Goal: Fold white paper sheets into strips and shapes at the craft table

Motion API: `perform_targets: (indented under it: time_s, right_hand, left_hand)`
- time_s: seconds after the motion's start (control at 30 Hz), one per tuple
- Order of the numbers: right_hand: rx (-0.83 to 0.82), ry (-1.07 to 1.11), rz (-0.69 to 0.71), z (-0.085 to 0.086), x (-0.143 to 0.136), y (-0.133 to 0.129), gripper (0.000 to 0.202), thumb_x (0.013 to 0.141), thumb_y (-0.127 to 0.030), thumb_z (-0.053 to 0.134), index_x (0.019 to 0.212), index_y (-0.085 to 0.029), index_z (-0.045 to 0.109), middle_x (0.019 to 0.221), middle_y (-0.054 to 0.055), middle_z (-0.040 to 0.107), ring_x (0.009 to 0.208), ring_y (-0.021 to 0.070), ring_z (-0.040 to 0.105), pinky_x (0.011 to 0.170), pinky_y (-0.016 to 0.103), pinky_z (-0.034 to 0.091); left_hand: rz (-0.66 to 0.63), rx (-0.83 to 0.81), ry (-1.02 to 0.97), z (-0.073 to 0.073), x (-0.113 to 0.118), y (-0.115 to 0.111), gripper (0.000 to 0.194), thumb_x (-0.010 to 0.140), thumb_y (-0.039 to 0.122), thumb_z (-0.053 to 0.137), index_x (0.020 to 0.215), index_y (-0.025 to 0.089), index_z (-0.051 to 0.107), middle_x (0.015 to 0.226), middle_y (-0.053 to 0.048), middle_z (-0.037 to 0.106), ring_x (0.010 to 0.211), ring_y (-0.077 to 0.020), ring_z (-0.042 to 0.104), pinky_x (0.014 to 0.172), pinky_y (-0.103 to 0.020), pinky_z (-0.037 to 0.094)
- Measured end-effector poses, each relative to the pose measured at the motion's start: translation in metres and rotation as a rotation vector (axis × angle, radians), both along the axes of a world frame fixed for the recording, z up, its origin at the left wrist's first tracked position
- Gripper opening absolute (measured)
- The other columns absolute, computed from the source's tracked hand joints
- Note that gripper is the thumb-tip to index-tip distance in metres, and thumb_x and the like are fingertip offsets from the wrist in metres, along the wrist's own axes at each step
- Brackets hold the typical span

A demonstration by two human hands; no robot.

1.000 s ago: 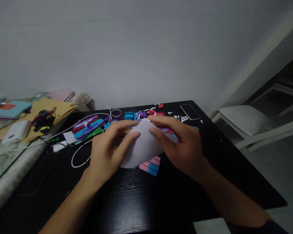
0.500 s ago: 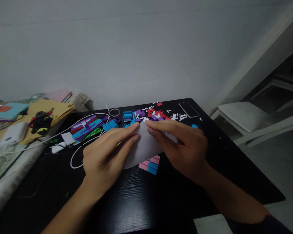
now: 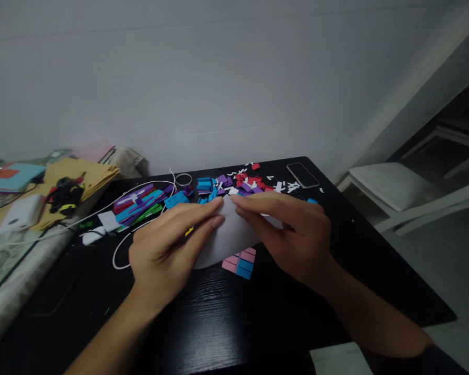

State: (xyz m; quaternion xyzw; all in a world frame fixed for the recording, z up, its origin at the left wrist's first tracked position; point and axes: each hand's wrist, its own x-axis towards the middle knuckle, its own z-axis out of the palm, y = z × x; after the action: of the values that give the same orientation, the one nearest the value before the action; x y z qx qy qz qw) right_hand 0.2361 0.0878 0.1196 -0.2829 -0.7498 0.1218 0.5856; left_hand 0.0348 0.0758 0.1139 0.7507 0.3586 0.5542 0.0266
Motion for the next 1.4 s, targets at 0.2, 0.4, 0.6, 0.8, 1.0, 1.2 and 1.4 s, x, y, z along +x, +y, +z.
perform_targets:
  time_s: [0.2,0.4,0.6,0.8,1.0,1.2,1.4]
  right_hand:
    - [-0.056,-0.008,-0.121,0.004,-0.001,-0.005,0.023,0.093,-0.014,0.074,0.113,-0.026,0.079,0.104,-0.003,0.083,0.089,0.0143,0.079,0.087,0.024,0.063]
    - [-0.086,0.0,-0.158,0.006,-0.002,-0.012,0.025,0.092,-0.015,0.076,0.114,-0.027,0.077,0.104,-0.005,0.083,0.09,0.0142,0.08,0.088,0.025,0.065]
    - [-0.081,-0.007,-0.18,0.009,-0.004,-0.016,0.024,0.092,-0.014,0.077,0.113,-0.025,0.077,0.105,-0.005,0.083,0.088,0.0141,0.08,0.087,0.024,0.065]
    - [-0.027,-0.02,-0.142,0.009,-0.002,-0.014,0.021,0.093,-0.011,0.074,0.111,-0.022,0.077,0.105,-0.005,0.083,0.087,0.0109,0.079,0.085,0.021,0.064]
    - [0.001,-0.02,-0.082,0.006,-0.002,-0.011,0.022,0.094,-0.008,0.071,0.109,-0.023,0.078,0.102,-0.004,0.083,0.088,0.0095,0.078,0.085,0.02,0.062]
    - [-0.046,-0.015,-0.078,0.005,-0.001,-0.01,0.022,0.095,-0.011,0.07,0.11,-0.026,0.079,0.102,-0.004,0.083,0.088,0.0124,0.079,0.086,0.024,0.063]
    - [-0.116,-0.062,-0.091,0.002,-0.003,-0.009,0.019,0.096,-0.019,0.07,0.106,-0.032,0.08,0.1,-0.003,0.083,0.086,0.017,0.079,0.082,0.032,0.065]
  left_hand:
    - [0.017,-0.021,-0.07,-0.003,0.001,0.001,0.052,0.083,0.01,0.084,0.125,0.038,0.074,0.111,0.006,0.081,0.089,-0.01,0.074,0.081,-0.023,0.061]
    - [-0.001,0.015,-0.064,-0.003,0.003,0.002,0.049,0.084,0.008,0.082,0.124,0.037,0.075,0.109,0.003,0.081,0.091,-0.0142,0.075,0.08,-0.029,0.063]
    - [-0.003,0.08,-0.065,-0.003,0.004,0.002,0.047,0.086,0.005,0.079,0.122,0.035,0.076,0.106,0.003,0.081,0.091,-0.0145,0.074,0.08,-0.03,0.063]
    - [-0.006,0.087,-0.09,-0.002,0.006,0.001,0.048,0.084,0.003,0.08,0.121,0.035,0.077,0.103,0.004,0.081,0.09,-0.014,0.073,0.078,-0.028,0.062]
    - [-0.029,0.043,-0.057,0.0,0.004,0.0,0.05,0.084,0.002,0.079,0.122,0.034,0.076,0.102,0.003,0.08,0.086,-0.0124,0.071,0.075,-0.027,0.06]
    - [-0.03,0.037,-0.076,0.0,0.004,-0.001,0.046,0.084,0.004,0.08,0.119,0.034,0.078,0.102,0.003,0.08,0.087,-0.0124,0.072,0.076,-0.026,0.061]
    - [-0.052,-0.325,-0.153,0.004,0.004,0.0,0.022,0.09,0.022,0.078,0.111,0.029,0.079,0.088,0.003,0.078,0.073,-0.0109,0.072,0.069,-0.023,0.06]
